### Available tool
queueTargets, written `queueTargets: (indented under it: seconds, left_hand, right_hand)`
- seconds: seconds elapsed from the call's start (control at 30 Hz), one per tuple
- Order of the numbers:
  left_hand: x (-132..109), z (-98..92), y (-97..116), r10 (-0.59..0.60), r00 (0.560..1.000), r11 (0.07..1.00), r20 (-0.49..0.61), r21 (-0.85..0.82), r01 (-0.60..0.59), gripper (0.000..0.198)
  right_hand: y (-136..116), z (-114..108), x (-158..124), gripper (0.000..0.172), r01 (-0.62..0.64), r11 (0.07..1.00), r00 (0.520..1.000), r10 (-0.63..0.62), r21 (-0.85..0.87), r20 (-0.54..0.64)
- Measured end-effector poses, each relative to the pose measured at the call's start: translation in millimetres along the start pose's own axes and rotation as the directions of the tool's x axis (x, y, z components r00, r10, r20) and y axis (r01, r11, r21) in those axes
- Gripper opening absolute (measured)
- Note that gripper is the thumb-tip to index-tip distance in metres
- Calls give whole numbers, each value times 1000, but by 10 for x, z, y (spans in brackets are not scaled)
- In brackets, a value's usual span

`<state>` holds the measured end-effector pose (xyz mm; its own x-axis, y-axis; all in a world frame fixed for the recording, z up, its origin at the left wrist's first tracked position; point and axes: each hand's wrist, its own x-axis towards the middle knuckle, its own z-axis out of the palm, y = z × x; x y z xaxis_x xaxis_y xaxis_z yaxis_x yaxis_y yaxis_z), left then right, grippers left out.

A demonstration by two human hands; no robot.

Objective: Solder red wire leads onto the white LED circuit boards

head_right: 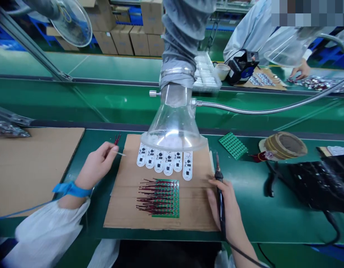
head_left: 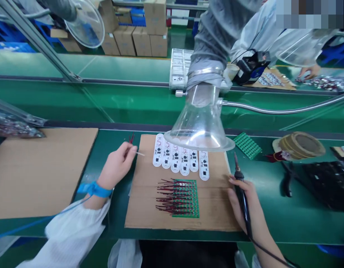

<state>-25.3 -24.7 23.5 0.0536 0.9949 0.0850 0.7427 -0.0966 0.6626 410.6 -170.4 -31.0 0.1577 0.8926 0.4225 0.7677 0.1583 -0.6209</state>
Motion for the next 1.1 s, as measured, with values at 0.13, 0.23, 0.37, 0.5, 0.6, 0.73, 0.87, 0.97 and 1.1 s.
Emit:
queueTargets:
  seconds: [0.13, 0.23, 0.37, 0.5, 0.6, 0.73, 0.87, 0.97, 1.1]
  left_hand:
    - [-439, -53, -6, -193, 981, 980, 16, 44, 192, 52]
    - [-604, 64, -36, -273, 962, 962, -21, 7, 273, 58]
    - [-602, 239, -91, -353, 935, 933, -24, -81, 350, 59]
    - [-588, 324, -98, -367, 930, 922, 9, -130, 365, 58]
    - [-610, 341, -66, -355, 935, 922, 16, -161, 353, 58]
    - [-618, 319, -24, -362, 932, 912, 11, -204, 357, 59]
    - [-417, 258, -3, -366, 930, 908, 18, -210, 362, 61]
    - [16, 222, 6, -334, 941, 922, 57, -187, 339, 59]
    - [832, 239, 34, -283, 958, 944, 43, -162, 286, 49]
  right_hand:
    - [42, 17, -323, 37, -58, 998, 996, 61, -39, 71]
    - [-46, 63, -388, 38, -76, 997, 993, 77, -7, 95]
    - [-66, 43, -324, 29, -121, 985, 992, 116, 123, 46]
    - [17, 3, -348, 28, -200, 929, 979, 204, 312, 21]
    - [6, -22, -382, 29, -230, 883, 969, 247, 408, 13]
    - [-144, -102, -341, 23, -226, 885, 965, 259, 408, -29]
    - [-208, -95, -197, 27, -268, 857, 948, 315, 440, -35]
    - [-109, 87, 119, 34, -276, 810, 938, 345, 517, -40]
    - [69, 452, 872, 37, -220, 794, 950, 305, 567, -59]
